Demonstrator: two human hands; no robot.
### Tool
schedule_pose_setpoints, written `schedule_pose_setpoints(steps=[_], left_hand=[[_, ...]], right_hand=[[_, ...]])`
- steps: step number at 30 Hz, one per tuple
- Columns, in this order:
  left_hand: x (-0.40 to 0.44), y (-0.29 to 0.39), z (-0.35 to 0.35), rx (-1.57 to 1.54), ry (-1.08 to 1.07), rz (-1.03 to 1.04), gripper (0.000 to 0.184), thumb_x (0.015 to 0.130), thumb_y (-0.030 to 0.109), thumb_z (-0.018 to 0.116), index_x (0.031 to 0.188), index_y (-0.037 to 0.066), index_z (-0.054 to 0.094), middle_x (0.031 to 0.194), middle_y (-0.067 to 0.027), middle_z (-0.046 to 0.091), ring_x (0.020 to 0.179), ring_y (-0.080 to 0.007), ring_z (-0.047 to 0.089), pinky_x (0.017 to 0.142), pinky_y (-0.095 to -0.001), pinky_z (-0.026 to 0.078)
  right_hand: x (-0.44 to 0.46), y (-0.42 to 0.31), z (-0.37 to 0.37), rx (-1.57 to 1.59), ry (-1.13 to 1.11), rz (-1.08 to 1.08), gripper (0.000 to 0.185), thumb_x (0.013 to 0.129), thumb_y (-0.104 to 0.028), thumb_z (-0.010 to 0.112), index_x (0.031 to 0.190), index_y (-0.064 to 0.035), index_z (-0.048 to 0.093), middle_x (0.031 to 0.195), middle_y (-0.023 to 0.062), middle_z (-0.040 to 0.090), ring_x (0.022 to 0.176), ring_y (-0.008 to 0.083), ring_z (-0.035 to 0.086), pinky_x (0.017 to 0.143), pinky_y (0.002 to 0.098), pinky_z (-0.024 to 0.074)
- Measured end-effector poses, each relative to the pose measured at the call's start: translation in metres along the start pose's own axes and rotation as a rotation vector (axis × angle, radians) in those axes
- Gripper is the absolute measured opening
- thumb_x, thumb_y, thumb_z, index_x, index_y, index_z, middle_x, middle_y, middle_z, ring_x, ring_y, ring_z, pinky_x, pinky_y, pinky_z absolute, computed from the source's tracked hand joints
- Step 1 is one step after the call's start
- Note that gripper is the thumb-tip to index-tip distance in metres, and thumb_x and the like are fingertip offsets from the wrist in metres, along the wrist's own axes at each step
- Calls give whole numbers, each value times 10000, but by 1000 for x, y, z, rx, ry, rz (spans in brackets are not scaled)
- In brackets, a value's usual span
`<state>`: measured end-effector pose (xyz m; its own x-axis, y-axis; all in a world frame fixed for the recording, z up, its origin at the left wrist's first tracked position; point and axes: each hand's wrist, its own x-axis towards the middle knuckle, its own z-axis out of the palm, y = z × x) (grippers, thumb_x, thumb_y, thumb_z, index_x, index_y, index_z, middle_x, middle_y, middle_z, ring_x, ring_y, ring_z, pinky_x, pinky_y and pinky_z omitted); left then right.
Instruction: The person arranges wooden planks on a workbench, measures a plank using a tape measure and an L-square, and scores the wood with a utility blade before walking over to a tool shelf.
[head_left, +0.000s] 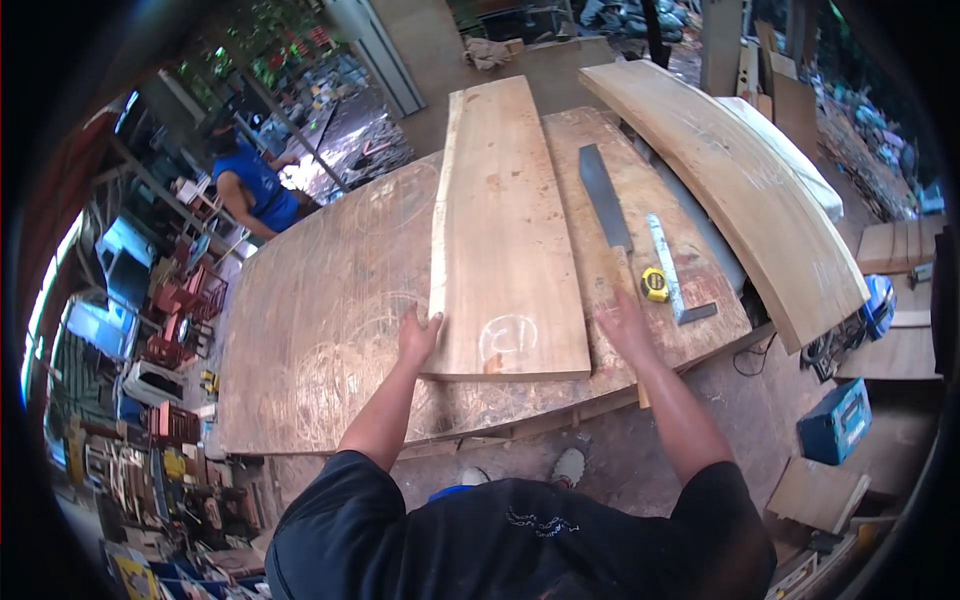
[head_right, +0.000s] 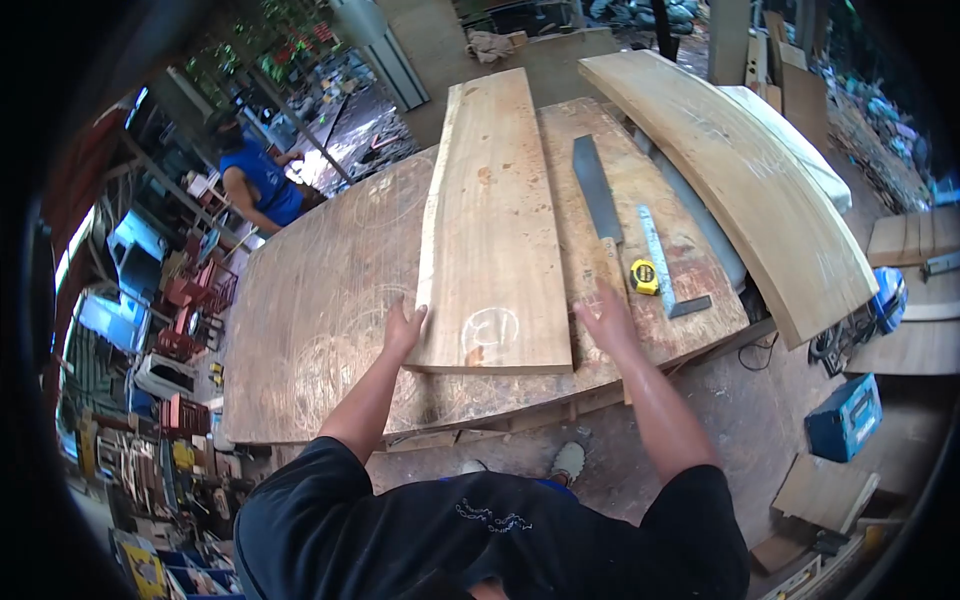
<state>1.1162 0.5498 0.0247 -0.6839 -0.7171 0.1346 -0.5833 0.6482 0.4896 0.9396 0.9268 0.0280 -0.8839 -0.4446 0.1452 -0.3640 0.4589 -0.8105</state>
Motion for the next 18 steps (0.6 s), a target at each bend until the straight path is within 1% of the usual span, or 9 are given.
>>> schedule_pose_setpoints(steps=[3, 5, 6, 7, 8, 9, 12, 15, 18], left_hand=[[-21, -16, -12, -406, -193, -124, 828, 824, 351, 674, 1426, -36, 259, 1370, -250, 438, 1245, -344, 471, 1055, -386, 360], [-23, -8, -15, -361, -242, -110, 824, 840, 345, 663, 1431, -44, 242, 1384, -251, 424, 1262, -330, 455, 1057, -370, 355], [-21, -9, -17, -300, -303, -80, 819, 856, 339, 653, 1435, -51, 225, 1397, -252, 411, 1279, -317, 440, 1059, -354, 351], [-18, -17, -15, -313, -299, -90, 819, 856, 339, 653, 1435, -51, 225, 1397, -252, 411, 1279, -317, 440, 1059, -354, 351], [-14, -26, -12, -375, -356, -4, 819, 852, 323, 661, 1435, -51, 224, 1392, -252, 417, 1277, -312, 442, 1060, -351, 348], [-10, -33, -8, -438, -413, 88, 818, 847, 306, 668, 1434, -51, 224, 1387, -251, 422, 1276, -307, 443, 1062, -348, 345], [-4, -41, -13, -518, -428, 139, 818, 837, 282, 683, 1431, -51, 230, 1388, -245, 423, 1278, -306, 439, 1069, -350, 335], [17, -79, -9, -569, -415, 209, 839, 837, 269, 683, 1441, -53, 198, 1419, -240, 385, 1312, -298, 397, 1083, -352, 315], [49, -129, -42, -623, -512, 273, 851, 841, 266, 679, 1449, -50, 173, 1445, -232, 350, 1334, -290, 366, 1097, -348, 293]], right_hand=[[-21, 5, 62, -46, -29, 22, 737, 826, -351, 677, 1370, 35, 362, 1314, 283, 465, 1215, 356, 485, 1008, 419, 391], [-20, -2, 75, 225, -98, 106, 687, 825, -300, 692, 1346, 39, 398, 1273, 252, 521, 1192, 308, 519, 1001, 392, 403], [-18, -7, 74, 214, -109, 97, 687, 825, -300, 692, 1346, 39, 398, 1273, 252, 521, 1192, 308, 519, 1001, 392, 403], [-20, -23, 65, 358, -171, 186, 660, 830, -259, 691, 1340, 42, 402, 1255, 231, 540, 1175, 291, 531, 994, 379, 410], [-20, -33, 60, 499, -229, 278, 633, 834, -217, 690, 1335, 46, 406, 1237, 210, 560, 1157, 273, 543, 988, 365, 418], [-18, -29, 67, 427, -192, 304, 579, 846, -163, 676, 1322, 41, 417, 1223, 186, 572, 1133, 253, 555, 973, 347, 431], [-20, -46, 74, 223, -163, 283, 595, 839, -134, 679, 1329, 45, 393, 1237, 191, 558, 1150, 249, 540, 981, 344, 424], [-38, -84, 99, 369, -172, 288, 617, 835, -115, 678, 1337, 49, 359, 1244, 198, 541, 1162, 255, 526, 988, 346, 415], [-55, -102, 162, 274, -110, 291, 637, 833, -91, 673, 1349, 49, 325, 1250, 205, 525, 1169, 262, 515, 995, 350, 407]])
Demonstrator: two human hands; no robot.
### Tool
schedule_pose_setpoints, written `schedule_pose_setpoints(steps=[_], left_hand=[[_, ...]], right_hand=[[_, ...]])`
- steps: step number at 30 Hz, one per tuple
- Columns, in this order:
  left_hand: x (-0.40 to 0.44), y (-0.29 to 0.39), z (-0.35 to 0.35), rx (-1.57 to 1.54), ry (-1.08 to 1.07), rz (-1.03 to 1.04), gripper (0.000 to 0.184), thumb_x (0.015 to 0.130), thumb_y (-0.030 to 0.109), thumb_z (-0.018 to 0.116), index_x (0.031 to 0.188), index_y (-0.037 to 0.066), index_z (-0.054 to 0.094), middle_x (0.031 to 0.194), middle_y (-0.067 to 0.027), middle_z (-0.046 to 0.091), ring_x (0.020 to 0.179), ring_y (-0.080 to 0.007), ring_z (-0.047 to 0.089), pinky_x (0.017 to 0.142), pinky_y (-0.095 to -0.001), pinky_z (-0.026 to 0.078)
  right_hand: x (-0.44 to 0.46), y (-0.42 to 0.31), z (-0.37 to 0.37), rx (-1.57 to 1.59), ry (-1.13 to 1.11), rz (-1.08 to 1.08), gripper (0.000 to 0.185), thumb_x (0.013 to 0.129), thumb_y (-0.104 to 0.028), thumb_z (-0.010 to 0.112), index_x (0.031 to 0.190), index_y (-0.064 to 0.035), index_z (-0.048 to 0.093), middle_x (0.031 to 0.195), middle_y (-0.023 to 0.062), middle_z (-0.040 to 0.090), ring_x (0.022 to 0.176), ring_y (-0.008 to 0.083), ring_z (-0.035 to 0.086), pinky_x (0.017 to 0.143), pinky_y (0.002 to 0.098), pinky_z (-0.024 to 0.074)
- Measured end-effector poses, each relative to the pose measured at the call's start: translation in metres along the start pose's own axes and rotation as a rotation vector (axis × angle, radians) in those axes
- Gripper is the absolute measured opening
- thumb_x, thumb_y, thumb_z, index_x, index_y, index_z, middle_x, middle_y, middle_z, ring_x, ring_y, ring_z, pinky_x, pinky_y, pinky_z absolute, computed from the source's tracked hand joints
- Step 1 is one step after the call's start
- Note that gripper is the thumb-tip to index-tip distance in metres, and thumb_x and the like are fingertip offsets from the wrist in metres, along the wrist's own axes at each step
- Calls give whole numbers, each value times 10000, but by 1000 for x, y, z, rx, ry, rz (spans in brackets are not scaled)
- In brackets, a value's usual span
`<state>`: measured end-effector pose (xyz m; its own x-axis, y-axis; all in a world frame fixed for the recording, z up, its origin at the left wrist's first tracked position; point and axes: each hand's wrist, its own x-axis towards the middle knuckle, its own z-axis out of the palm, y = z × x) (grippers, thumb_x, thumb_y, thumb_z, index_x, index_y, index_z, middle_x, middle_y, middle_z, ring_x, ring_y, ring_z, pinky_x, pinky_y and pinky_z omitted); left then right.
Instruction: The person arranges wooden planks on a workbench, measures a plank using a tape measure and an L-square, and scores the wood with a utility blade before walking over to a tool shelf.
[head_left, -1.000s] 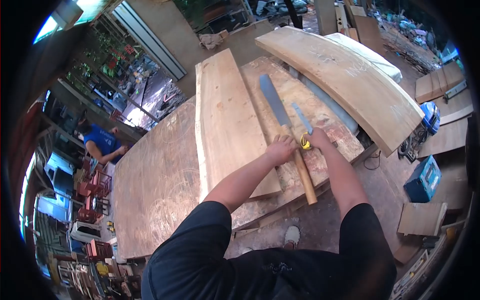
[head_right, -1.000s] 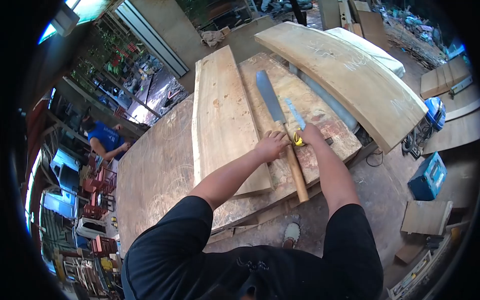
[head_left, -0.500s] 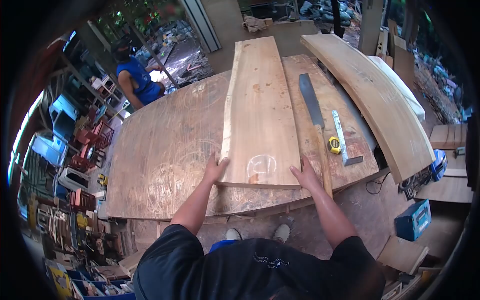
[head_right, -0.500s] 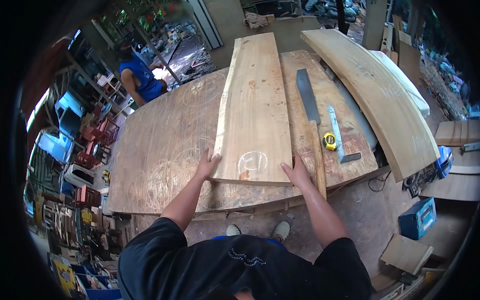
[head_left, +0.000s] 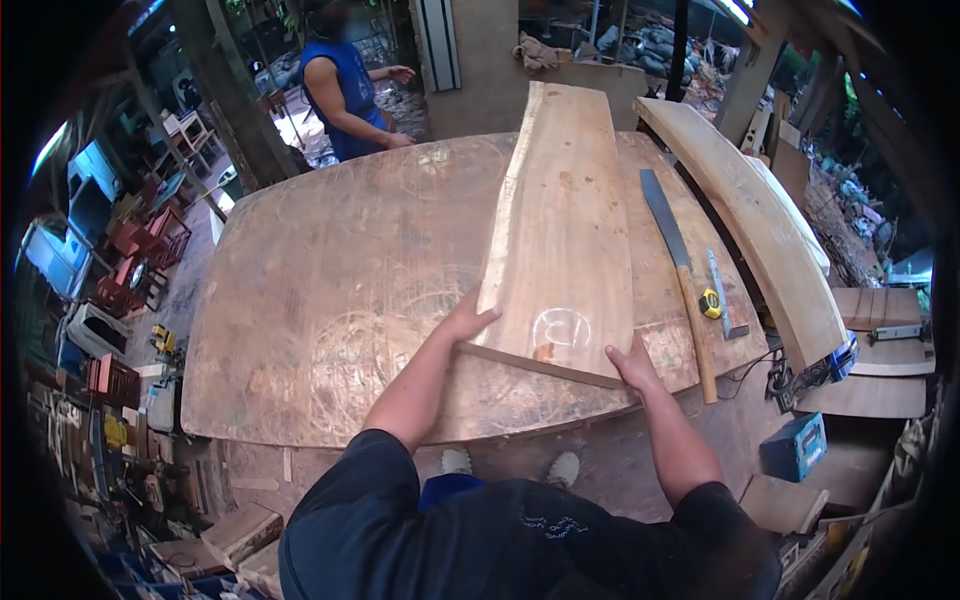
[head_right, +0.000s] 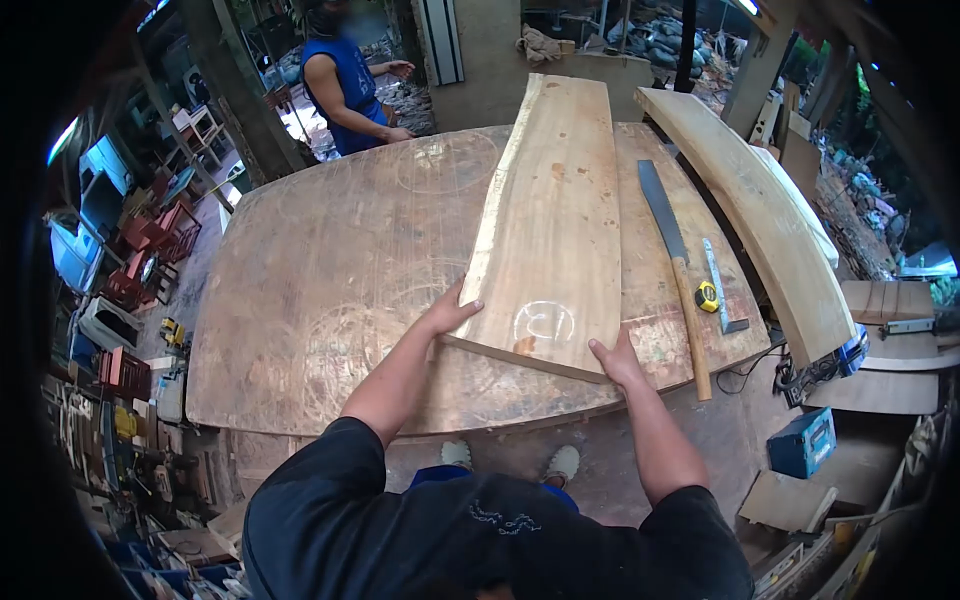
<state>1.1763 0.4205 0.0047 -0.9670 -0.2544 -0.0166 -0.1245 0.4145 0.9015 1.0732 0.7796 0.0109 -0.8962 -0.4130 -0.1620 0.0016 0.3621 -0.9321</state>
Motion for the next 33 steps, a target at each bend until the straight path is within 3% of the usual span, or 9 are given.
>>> schedule_pose_setpoints(steps=[4, 9, 21, 25, 27, 28, 30, 31, 33], left_hand=[[-4, -2, -92, -70, -213, -37, 850, 850, 260, 668, 1455, -45, 156, 1463, -224, 324, 1346, -277, 343, 1109, -341, 270], [24, -74, -142, 0, -286, 106, 799, 857, 218, 651, 1456, -25, 181, 1441, -216, 363, 1334, -273, 364, 1105, -347, 277], [-12, -56, -139, -40, -294, 35, 776, 850, 165, 646, 1460, 1, 196, 1426, -181, 386, 1324, -255, 364, 1101, -344, 269], [-8, -53, -123, -107, -274, -158, 779, 854, 246, 657, 1451, 2, 220, 1414, -177, 403, 1284, -273, 412, 1057, -358, 331], [-11, -46, -118, -32, -188, -290, 823, 836, 439, 654, 1413, -23, 292, 1348, -219, 463, 1205, -298, 489, 988, -395, 396], [-9, -42, -115, -31, -185, -288, 823, 836, 439, 654, 1413, -23, 292, 1348, -219, 463, 1205, -298, 489, 988, -395, 396], [-19, -46, -106, 122, 66, -390, 874, 798, 559, 635, 1344, -78, 388, 1269, -263, 517, 1154, -326, 535, 958, -423, 416], [-16, -48, -110, 65, -7, -439, 924, 772, 638, 604, 1277, -122, 456, 1229, -287, 541, 1145, -353, 549, 957, -427, 424], [-8, -29, -115, 60, -59, -495, 913, 774, 642, 600, 1261, -120, 477, 1221, -287, 548, 1145, -359, 550, 962, -419, 423]], right_hand=[[-26, -40, 94, -8, 82, -12, 682, 830, -101, 681, 1358, 61, 280, 1242, 222, 520, 1160, 280, 520, 993, 359, 407], [-31, -35, 158, -78, 210, -53, 703, 834, -153, 682, 1352, 78, 266, 1244, 263, 510, 1168, 315, 520, 997, 376, 402], [-57, -26, 149, -143, 266, -48, 706, 838, -196, 669, 1366, 83, 292, 1283, 276, 493, 1210, 325, 496, 1031, 364, 375], [-53, -17, 119, -209, 254, -25, 687, 814, -197, 702, 1326, 100, 354, 1226, 268, 541, 1138, 310, 548, 977, 356, 421], [-34, -15, 105, 35, 223, 174, 644, 829, -293, 697, 1250, 126, 446, 1134, 251, 599, 1034, 283, 600, 891, 355, 466], [-24, -22, 100, 35, 222, 170, 644, 829, -293, 697, 1250, 126, 446, 1134, 251, 599, 1034, 283, 600, 891, 355, 466], [-28, -23, 105, 129, 173, 410, 652, 859, -416, 646, 1175, 139, 513, 1059, 235, 630, 959, 260, 621, 824, 358, 483], [-20, -12, 106, 102, 186, 394, 735, 879, -524, 563, 1172, 149, 524, 1088, 246, 621, 985, 277, 617, 834, 362, 477], [-1, -5, 103, 195, 207, 428, 762, 880, -542, 549, 1189, 153, 514, 1114, 255, 610, 1017, 291, 606, 853, 367, 469]])
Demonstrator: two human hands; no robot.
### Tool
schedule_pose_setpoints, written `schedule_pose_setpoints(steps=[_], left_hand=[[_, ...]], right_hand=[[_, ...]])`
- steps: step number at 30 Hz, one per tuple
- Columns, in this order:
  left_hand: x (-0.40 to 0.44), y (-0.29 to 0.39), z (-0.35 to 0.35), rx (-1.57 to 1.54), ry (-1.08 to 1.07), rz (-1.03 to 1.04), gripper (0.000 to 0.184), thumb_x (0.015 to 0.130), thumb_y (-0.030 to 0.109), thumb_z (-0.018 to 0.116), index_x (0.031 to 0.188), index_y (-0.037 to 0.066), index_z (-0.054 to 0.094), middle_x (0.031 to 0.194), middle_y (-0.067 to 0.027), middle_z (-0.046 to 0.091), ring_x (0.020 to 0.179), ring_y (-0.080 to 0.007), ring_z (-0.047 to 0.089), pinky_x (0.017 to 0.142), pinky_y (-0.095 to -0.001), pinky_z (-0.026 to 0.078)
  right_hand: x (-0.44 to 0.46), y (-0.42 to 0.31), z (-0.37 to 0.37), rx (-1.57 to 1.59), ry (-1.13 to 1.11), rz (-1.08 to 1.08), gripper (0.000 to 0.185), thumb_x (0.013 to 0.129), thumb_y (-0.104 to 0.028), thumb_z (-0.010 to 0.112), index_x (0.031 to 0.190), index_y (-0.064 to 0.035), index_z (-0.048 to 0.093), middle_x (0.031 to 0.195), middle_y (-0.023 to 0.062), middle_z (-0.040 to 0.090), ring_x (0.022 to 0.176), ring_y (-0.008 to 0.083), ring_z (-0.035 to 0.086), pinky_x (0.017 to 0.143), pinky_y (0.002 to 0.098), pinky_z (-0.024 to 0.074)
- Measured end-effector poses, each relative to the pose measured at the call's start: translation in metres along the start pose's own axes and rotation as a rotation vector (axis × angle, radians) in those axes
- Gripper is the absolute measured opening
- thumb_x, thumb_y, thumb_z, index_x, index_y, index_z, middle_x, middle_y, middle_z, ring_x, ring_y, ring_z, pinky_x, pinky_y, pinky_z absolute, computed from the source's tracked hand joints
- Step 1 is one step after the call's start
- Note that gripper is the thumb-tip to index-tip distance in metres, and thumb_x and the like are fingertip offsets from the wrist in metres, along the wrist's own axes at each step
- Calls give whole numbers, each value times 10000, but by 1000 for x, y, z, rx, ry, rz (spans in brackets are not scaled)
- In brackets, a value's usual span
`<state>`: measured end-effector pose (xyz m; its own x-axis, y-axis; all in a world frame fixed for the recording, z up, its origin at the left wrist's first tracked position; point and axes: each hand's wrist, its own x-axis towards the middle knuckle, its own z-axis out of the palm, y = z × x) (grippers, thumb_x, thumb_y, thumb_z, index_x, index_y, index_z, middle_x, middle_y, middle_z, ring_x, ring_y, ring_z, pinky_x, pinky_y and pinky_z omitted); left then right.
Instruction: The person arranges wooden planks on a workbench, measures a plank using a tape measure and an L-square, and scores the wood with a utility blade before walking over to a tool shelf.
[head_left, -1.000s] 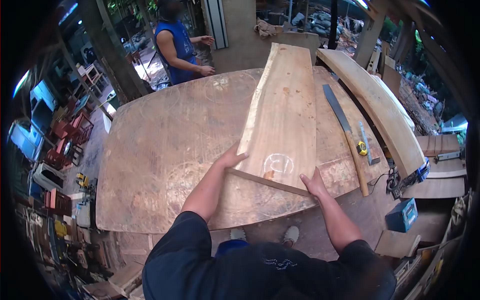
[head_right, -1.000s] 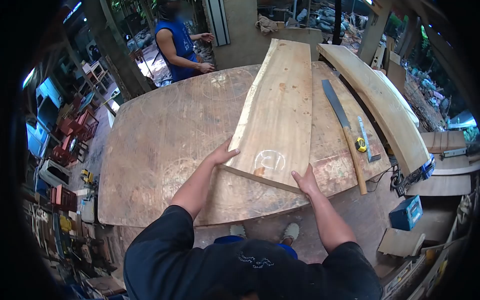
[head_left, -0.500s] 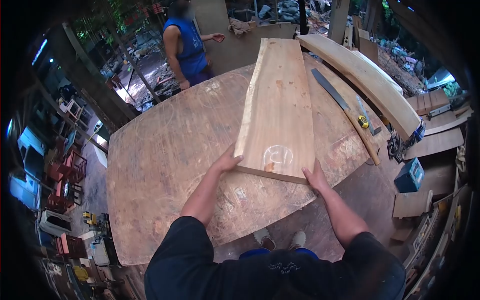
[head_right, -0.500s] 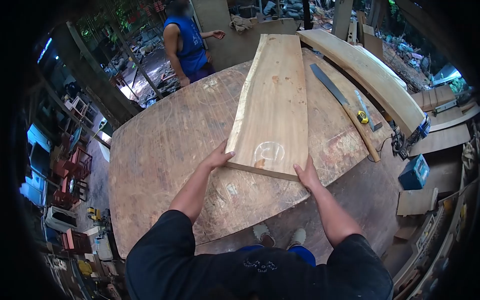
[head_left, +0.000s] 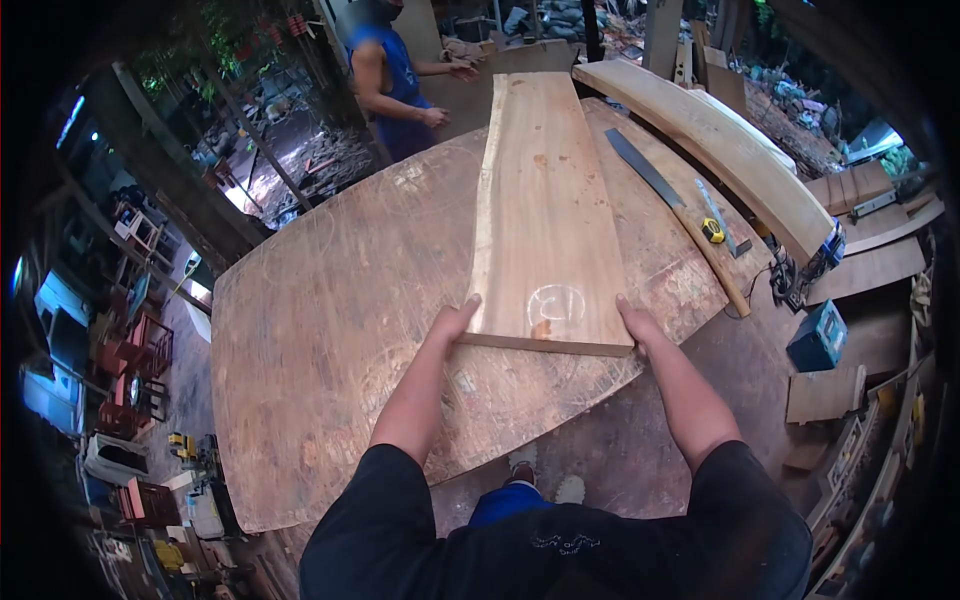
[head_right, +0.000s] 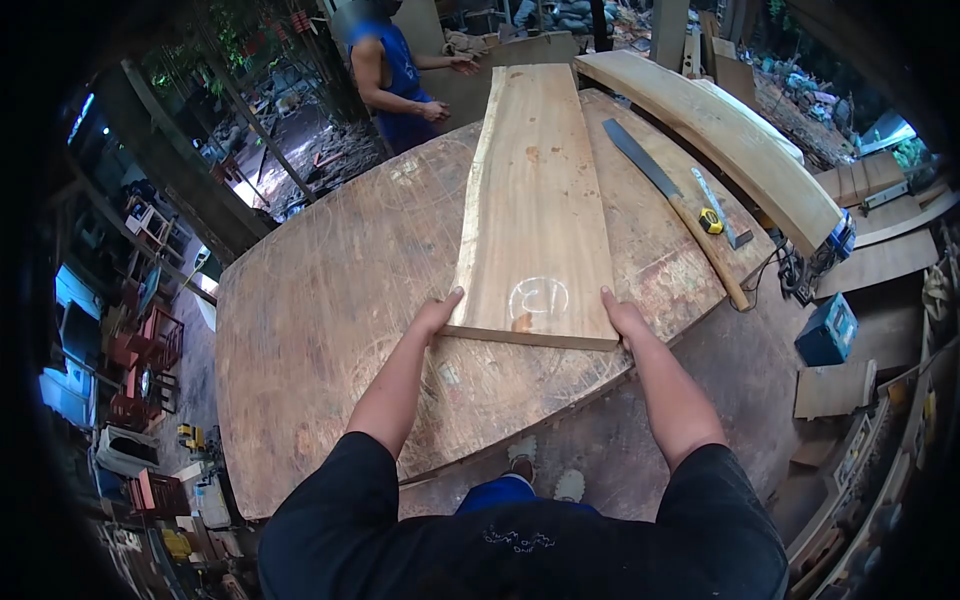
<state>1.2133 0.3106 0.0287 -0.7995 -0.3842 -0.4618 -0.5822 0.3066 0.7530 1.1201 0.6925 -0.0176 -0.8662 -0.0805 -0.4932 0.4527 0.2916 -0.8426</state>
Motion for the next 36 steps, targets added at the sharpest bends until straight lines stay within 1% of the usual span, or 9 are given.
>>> schedule_pose_setpoints(steps=[2, 6, 13, 19, 21, 25, 27, 30, 36], left_hand=[[7, -2, -4, -16, -106, -83, 930, 775, 677, 568, 1251, -119, 498, 1245, -303, 531, 1182, -371, 525, 994, -397, 402], [15, -6, 2, 38, -15, -25, 884, 794, 634, 573, 1271, -105, 484, 1327, -286, 473, 1276, -353, 445, 1053, -375, 345], [13, -15, -25, 115, -138, 35, 931, 808, 705, 477, 1241, -119, 502, 1291, -306, 494, 1254, -369, 463, 1040, -377, 350], [-63, -33, -48, 191, -152, 19, 960, 810, 729, 439, 1205, -143, 519, 1257, -326, 509, 1225, -382, 486, 1007, -388, 382], [-84, -54, -47, 186, -171, 20, 970, 806, 732, 437, 1213, -145, 510, 1260, -332, 503, 1213, -404, 490, 1007, -380, 386], [-137, -93, -37, 225, -144, -62, 1024, 799, 741, 435, 1239, -183, 449, 1249, -352, 498, 1202, -421, 493, 1010, -381, 386], [-172, -114, -32, 239, -107, -58, 1064, 794, 746, 436, 1254, -213, 401, 1232, -372, 496, 1200, -425, 492, 1012, -393, 384], [-218, -147, -25, 264, -131, -101, 1073, 788, 751, 443, 1250, -217, 397, 1218, -381, 499, 1187, -425, 503, 1001, -400, 392], [-318, -197, -30, 277, -123, -137, 1072, 772, 768, 451, 1197, -216, 446, 1185, -384, 517, 1148, -421, 534, 968, -415, 416]], right_hand=[[-6, -1, 10, 16, 70, 23, 842, 876, -597, 509, 1233, 165, 481, 1200, 277, 565, 1118, 329, 560, 916, 381, 438], [-34, -25, 21, -129, 140, -1, 816, 897, -561, 502, 1283, 155, 435, 1250, 272, 541, 1128, 333, 551, 936, 377, 423], [-54, -34, 19, -106, 45, 43, 835, 874, -592, 525, 1252, 150, 471, 1230, 275, 550, 1137, 325, 547, 933, 382, 430], [-133, -30, 38, -35, -44, 47, 816, 883, -574, 527, 1322, 104, 417, 1268, 223, 545, 1152, 282, 550, 950, 352, 430], [-184, -39, 49, -163, 61, 228, 818, 882, -593, 510, 1348, 72, 404, 1327, 214, 503, 1217, 297, 500, 985, 401, 398], [-212, 30, 38, -48, -14, 192, 836, 880, -612, 492, 1367, 60, 387, 1374, 216, 458, 1269, 316, 446, 1007, 450, 363], [-235, 53, 34, 105, -74, 198, 823, 878, -604, 506, 1330, 79, 426, 1290, 225, 524, 1152, 293, 540, 939, 401, 431], [-313, 33, 44, -47, 22, 344, 779, 902, -571, 490, 1324, 81, 433, 1269, 217, 537, 1156, 286, 534, 953, 383, 425], [-372, 119, 49, -12, -13, 266, 752, 916, -551, 480, 1331, 74, 422, 1269, 195, 535, 1167, 274, 519, 945, 355, 428]])
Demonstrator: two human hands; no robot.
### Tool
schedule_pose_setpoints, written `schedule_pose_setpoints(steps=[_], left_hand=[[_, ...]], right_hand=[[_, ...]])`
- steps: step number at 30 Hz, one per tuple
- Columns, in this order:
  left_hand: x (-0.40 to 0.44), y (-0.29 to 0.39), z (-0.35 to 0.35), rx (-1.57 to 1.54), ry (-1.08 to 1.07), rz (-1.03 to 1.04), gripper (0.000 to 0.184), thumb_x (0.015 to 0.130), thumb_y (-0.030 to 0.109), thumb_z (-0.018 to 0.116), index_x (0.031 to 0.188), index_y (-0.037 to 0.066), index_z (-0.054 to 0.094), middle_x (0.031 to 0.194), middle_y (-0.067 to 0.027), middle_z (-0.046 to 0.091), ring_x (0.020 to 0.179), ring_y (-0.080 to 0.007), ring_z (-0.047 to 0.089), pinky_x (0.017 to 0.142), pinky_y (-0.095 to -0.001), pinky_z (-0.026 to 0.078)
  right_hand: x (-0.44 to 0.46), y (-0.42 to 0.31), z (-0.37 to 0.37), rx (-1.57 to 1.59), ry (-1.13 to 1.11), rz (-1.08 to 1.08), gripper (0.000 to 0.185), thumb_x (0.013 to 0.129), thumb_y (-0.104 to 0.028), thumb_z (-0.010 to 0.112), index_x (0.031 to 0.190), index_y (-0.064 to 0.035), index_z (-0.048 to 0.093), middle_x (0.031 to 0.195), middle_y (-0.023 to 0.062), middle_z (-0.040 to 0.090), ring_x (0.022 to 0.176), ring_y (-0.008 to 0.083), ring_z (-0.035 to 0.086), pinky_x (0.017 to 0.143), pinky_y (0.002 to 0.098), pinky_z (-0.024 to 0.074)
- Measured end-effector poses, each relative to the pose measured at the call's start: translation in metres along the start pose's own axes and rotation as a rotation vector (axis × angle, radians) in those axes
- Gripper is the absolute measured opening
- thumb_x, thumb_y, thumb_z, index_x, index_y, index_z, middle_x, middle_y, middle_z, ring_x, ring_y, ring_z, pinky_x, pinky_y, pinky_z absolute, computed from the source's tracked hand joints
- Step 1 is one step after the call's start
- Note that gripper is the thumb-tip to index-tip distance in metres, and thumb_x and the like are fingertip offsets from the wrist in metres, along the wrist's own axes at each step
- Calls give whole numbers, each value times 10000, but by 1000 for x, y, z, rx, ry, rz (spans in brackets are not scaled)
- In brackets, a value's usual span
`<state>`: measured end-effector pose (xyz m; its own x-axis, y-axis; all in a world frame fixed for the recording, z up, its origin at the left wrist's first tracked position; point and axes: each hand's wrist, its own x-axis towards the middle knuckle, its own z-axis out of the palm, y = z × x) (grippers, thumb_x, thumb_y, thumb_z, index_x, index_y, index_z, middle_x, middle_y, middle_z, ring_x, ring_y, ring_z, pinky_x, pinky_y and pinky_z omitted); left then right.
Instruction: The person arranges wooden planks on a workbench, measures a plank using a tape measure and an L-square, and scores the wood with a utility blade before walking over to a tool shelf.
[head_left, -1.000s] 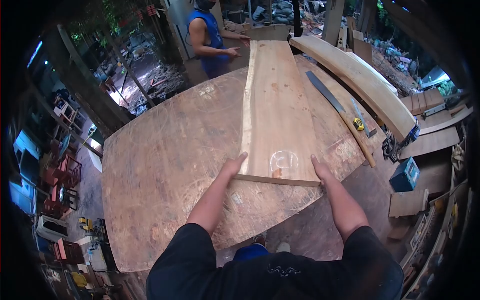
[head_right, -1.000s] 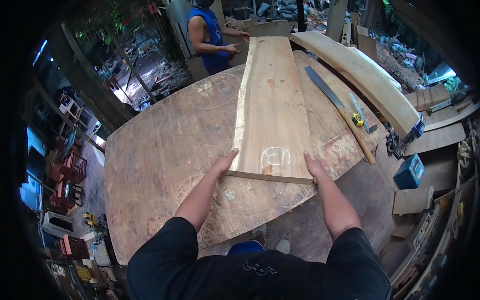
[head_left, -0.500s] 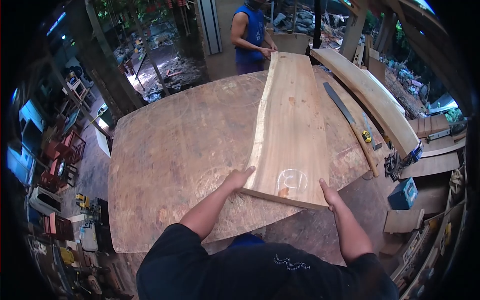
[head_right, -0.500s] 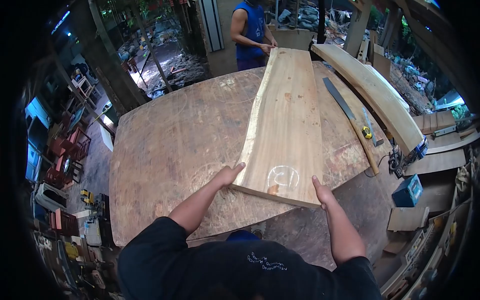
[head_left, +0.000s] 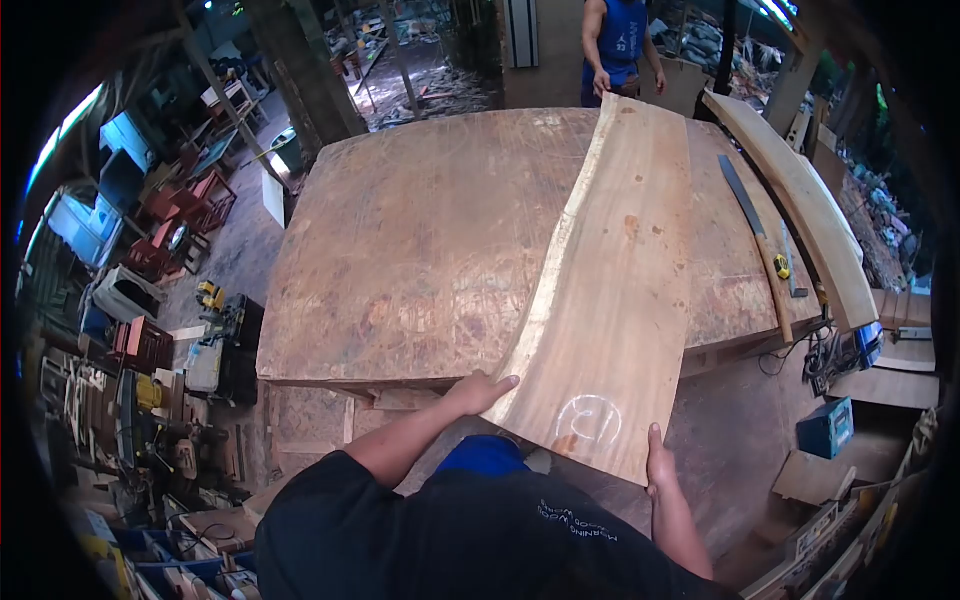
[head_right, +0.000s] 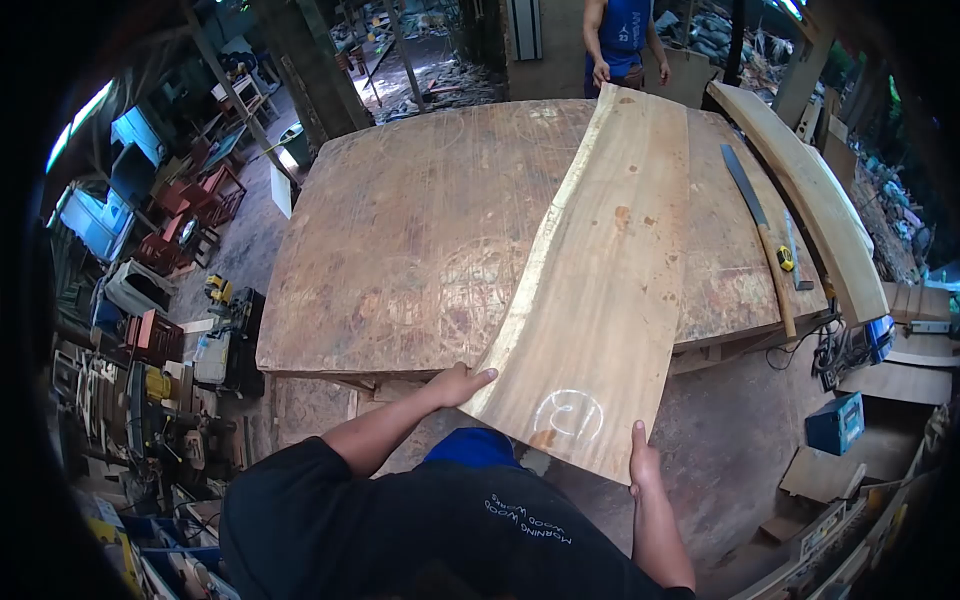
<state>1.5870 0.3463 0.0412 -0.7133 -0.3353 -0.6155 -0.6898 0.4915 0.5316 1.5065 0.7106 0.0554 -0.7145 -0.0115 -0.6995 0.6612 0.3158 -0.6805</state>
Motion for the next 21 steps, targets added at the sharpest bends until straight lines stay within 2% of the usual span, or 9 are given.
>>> schedule_pose_setpoints(steps=[5, 7, 8, 9, 11, 12, 16, 18, 21], left_hand=[[-16, -60, 9, 54, -7, -20, 1091, 762, 781, 449, 1212, -212, 431, 1173, -373, 530, 1135, -429, 540, 957, -425, 425], [-26, -72, -8, 48, -20, -3, 1090, 759, 782, 451, 1236, -198, 419, 1182, -366, 530, 1142, -429, 534, 961, -423, 423], [-30, -79, -20, 62, -8, -19, 1087, 759, 780, 454, 1241, -193, 417, 1187, -363, 529, 1145, -428, 533, 961, -424, 422], [-34, -90, -31, 77, 8, -33, 1084, 758, 779, 457, 1245, -189, 414, 1192, -360, 528, 1148, -426, 532, 962, -424, 422], [-26, -125, -52, 72, 8, -1, 1062, 767, 760, 473, 1249, -185, 411, 1199, -362, 523, 1148, -423, 533, 971, -418, 416], [-27, -141, -66, 49, 36, 19, 1044, 773, 748, 481, 1250, -179, 415, 1198, -359, 525, 1145, -420, 536, 973, -415, 414], [-51, -198, -108, 27, 30, 16, 985, 788, 704, 514, 1258, -157, 426, 1177, -344, 548, 1131, -402, 551, 966, -407, 414], [-60, -229, -109, 20, 79, 3, 931, 788, 683, 538, 1208, -145, 468, 1111, -330, 586, 1089, -400, 575, 934, -415, 432], [-96, -256, -99, -9, 95, 1, 893, 787, 686, 536, 1147, -131, 501, 1062, -328, 601, 1037, -413, 594, 897, -430, 450]], right_hand=[[-14, 64, 29, 9, 56, -1, 781, 911, -559, 485, 1330, 96, 406, 1261, 194, 540, 1113, 275, 543, 894, 332, 448], [-32, 70, 53, -25, 110, -140, 874, 865, -665, 458, 1320, 81, 437, 1148, 214, 581, 913, 242, 605, 665, 342, 499], [-40, 68, 59, -135, 65, 19, 894, 849, -698, 440, 1277, 87, 470, 973, 183, 615, 632, 178, 570, 409, 310, 385], [-48, 75, 74, -125, 76, 33, 894, 849, -698, 440, 1277, 87, 470, 973, 183, 615, 632, 178, 570, 409, 310, 385], [-63, 76, 115, -113, 76, -24, 803, 896, -602, 479, 1313, 83, 437, 1204, 206, 570, 1041, 260, 576, 810, 329, 480], [-79, 72, 136, -88, 64, 45, 794, 900, -592, 481, 1314, 84, 433, 1212, 222, 567, 1081, 281, 564, 883, 340, 455], [-95, 124, 202, -109, 145, -171, 826, 884, -642, 449, 1232, 105, 504, 1057, 226, 612, 887, 244, 617, 704, 348, 503], [-106, 146, 216, -104, 83, -198, 744, 919, -563, 470, 1238, 108, 495, 1154, 234, 592, 1085, 273, 559, 929, 366, 432], [-125, 169, 219, -147, 63, -212, 682, 929, -532, 477, 1202, 90, 535, 1144, 232, 614, 1093, 274, 579, 923, 361, 442]])
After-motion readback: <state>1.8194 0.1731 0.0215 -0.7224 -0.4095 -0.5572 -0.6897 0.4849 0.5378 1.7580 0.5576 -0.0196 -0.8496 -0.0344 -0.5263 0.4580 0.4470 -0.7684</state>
